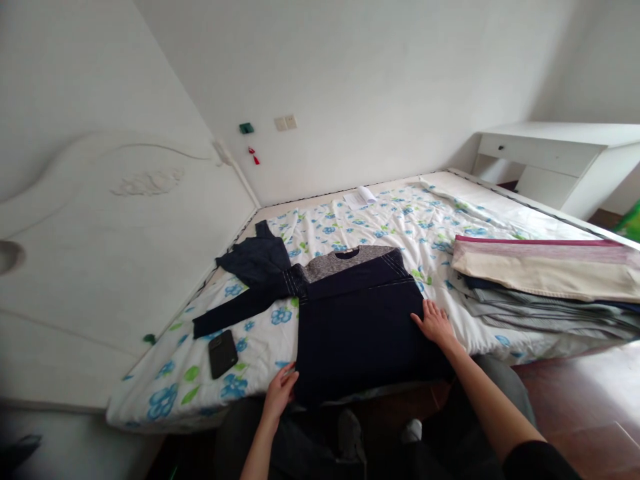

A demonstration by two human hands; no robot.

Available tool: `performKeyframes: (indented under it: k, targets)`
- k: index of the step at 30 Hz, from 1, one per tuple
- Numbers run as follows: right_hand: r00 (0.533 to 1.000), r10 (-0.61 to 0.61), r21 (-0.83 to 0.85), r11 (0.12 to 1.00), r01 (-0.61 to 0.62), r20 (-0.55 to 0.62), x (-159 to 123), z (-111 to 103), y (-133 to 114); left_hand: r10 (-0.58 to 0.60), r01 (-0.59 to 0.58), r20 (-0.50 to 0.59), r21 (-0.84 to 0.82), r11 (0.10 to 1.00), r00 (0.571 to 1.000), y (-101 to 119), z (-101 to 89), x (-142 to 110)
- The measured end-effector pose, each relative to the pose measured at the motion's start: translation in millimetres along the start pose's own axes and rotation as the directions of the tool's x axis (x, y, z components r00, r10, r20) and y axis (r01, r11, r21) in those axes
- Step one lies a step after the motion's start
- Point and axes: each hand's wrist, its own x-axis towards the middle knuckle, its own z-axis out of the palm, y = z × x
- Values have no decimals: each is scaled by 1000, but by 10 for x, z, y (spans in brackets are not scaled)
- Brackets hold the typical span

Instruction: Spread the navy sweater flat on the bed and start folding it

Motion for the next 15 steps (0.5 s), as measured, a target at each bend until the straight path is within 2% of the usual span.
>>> performKeyframes:
  k: [2, 4, 6, 7, 10, 12, 15]
  targets:
    - [999, 54, -28, 998, -54, -8, -33, 12, -84, -49, 50, 24, -43, 998, 998, 3, -39, -20]
    - [994, 88, -49, 995, -91, -71, -70, 38, -239, -98, 108, 86, -107, 988, 991, 19, -119, -49]
    - [986, 41, -48, 998, -50, -165, -97, 61, -458, -112, 134, 135, -166, 977, 984, 58, -241, -71]
    - [980, -3, -36, 999, -4, -201, -102, 66, -589, -104, 127, 126, -189, 974, 986, 86, -315, -72]
    - [958, -135, 39, 988, 150, -254, -80, 61, -1027, -43, 29, -44, -275, 961, 998, 183, -549, -14]
    - [943, -177, 87, 974, 209, -280, -46, 70, -1296, -30, -37, -183, -349, 936, 983, 230, -673, 75]
    - [951, -182, 96, 973, 211, -249, -7, 146, -1557, -64, -57, -250, -445, 894, 966, 261, -752, 274]
